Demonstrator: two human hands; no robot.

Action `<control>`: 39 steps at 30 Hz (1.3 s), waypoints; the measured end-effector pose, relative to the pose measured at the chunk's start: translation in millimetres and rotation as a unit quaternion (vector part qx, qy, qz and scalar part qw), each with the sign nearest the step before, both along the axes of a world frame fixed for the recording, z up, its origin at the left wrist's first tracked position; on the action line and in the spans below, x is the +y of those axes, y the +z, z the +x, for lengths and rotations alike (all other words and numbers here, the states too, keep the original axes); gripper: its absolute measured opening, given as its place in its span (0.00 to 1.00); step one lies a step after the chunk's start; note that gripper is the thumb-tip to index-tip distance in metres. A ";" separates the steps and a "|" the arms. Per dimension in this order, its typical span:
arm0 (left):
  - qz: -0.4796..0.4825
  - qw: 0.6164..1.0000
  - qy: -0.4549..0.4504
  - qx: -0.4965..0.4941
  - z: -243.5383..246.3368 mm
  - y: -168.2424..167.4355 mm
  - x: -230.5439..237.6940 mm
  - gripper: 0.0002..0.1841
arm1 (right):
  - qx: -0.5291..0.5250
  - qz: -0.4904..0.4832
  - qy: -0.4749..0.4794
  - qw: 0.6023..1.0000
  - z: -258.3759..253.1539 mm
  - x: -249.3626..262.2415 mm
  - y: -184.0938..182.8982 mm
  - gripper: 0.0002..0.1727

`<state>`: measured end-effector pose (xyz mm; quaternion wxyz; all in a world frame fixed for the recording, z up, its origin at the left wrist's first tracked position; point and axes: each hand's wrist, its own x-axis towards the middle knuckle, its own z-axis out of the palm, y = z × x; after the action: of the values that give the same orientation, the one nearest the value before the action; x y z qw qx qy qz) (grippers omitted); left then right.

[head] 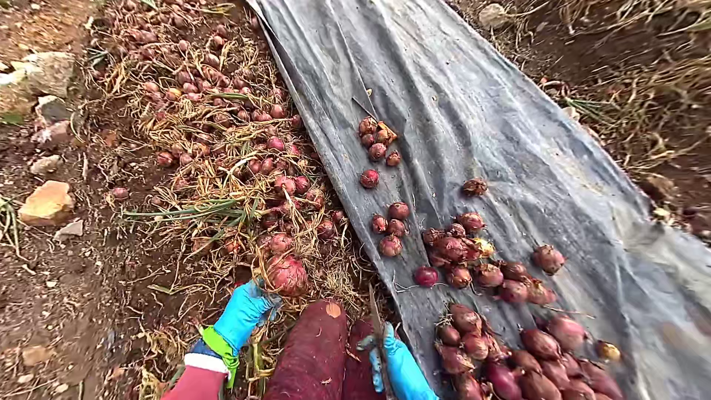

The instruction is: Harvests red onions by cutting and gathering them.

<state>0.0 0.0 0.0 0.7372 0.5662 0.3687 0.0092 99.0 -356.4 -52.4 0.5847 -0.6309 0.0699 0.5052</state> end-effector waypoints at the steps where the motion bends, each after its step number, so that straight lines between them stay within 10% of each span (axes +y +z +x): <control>1: 0.025 0.998 -0.064 0.001 15.7 9.6 -4.1 0.22 | 0.000 0.041 0.049 0.998 6.6 19.8 0.4 0.52; 5: 0.136 0.924 -0.350 0.067 57.2 31.2 -19.3 0.34 | -0.060 0.136 0.073 0.986 34.1 80.5 38.3 0.44; 9: 0.050 0.892 -0.441 0.087 67.1 43.1 -18.3 0.34 | -0.177 0.030 0.101 0.979 55.6 98.0 61.0 0.50; 14: 0.370 0.728 -0.512 0.266 93.4 83.9 -3.6 0.35 | -0.058 0.029 0.125 0.990 39.4 67.7 57.2 0.50; 17: 0.391 0.769 -0.455 0.219 73.8 90.6 -21.9 0.32 | -0.043 -0.011 0.141 0.989 13.0 50.1 41.8 0.51; 21: 0.347 0.673 -0.646 0.101 43.7 95.0 -105.5 0.27 | -0.120 0.012 0.203 0.972 -7.1 39.7 55.4 0.50; 27: 0.403 0.823 -0.295 0.270 37.9 27.3 -29.4 0.25 | -0.170 0.000 -0.124 0.977 1.3 -4.6 55.1 0.51; 30: 0.404 0.833 -0.159 0.343 41.3 -37.3 22.7 0.22 | -0.143 -0.056 -0.133 0.979 12.2 -27.7 42.4 0.53; 35: 0.362 0.791 -0.342 0.357 53.6 -149.6 29.5 0.12 | -0.063 -0.096 -0.072 0.991 -2.8 -28.7 25.3 0.52; 39: 0.375 0.628 -0.593 0.337 28.1 -176.4 0.9 0.29 | -0.003 -0.129 -0.073 0.989 0.2 -12.9 19.9 0.49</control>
<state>28.1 0.9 -176.4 0.1315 0.8538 0.1405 -0.4838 99.2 -369.3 -32.6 0.5339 -0.6960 0.1790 0.4455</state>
